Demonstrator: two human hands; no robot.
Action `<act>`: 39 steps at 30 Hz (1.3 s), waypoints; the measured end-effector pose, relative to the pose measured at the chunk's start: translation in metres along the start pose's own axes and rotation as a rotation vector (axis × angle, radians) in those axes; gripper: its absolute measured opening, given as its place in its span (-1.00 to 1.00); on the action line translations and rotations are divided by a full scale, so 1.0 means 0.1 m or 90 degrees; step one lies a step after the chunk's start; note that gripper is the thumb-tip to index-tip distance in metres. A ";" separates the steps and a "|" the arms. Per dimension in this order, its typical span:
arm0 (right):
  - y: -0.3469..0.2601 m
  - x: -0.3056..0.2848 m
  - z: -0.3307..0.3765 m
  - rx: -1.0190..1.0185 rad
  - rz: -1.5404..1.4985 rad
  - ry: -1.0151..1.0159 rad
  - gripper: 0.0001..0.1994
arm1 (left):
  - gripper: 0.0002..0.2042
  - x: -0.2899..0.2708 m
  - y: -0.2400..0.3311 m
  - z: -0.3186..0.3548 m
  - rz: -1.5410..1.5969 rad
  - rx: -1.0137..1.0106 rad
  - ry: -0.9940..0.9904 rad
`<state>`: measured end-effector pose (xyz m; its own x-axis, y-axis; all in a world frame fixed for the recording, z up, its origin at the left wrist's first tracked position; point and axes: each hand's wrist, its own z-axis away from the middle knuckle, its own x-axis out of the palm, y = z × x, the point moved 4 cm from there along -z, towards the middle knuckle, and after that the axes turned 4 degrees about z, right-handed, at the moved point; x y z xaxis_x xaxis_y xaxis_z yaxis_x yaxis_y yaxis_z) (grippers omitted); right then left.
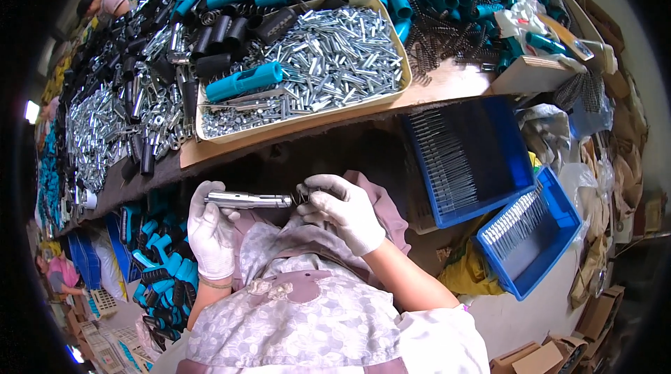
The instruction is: Assembling the internal components and handles of a manual hand tool.
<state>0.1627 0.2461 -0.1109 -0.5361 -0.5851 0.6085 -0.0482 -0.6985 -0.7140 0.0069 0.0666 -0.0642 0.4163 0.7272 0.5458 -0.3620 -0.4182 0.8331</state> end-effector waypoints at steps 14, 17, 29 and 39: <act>0.11 -0.11 -0.04 0.054 -0.072 -0.054 -0.64 | -0.70 0.10 0.01 -0.06 -0.304 -0.100 -0.219; 0.03 -0.12 -0.01 0.014 0.076 -0.113 -0.67 | -0.63 0.33 0.08 -0.07 -0.643 -0.064 -0.404; -0.39 -0.66 0.09 -0.125 0.425 0.059 -0.71 | -0.65 0.55 -0.23 0.00 -0.785 0.082 -0.450; -1.50 -3.71 1.95 -0.539 0.773 0.914 -0.91 | -0.64 0.34 -0.38 0.07 -0.775 -0.003 -0.374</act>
<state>0.5331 0.4881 -0.1623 -0.7022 0.4617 -0.5419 0.6954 0.2819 -0.6610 0.0402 0.1036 -0.0764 0.7640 0.2926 -0.5750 0.4868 0.3234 0.8114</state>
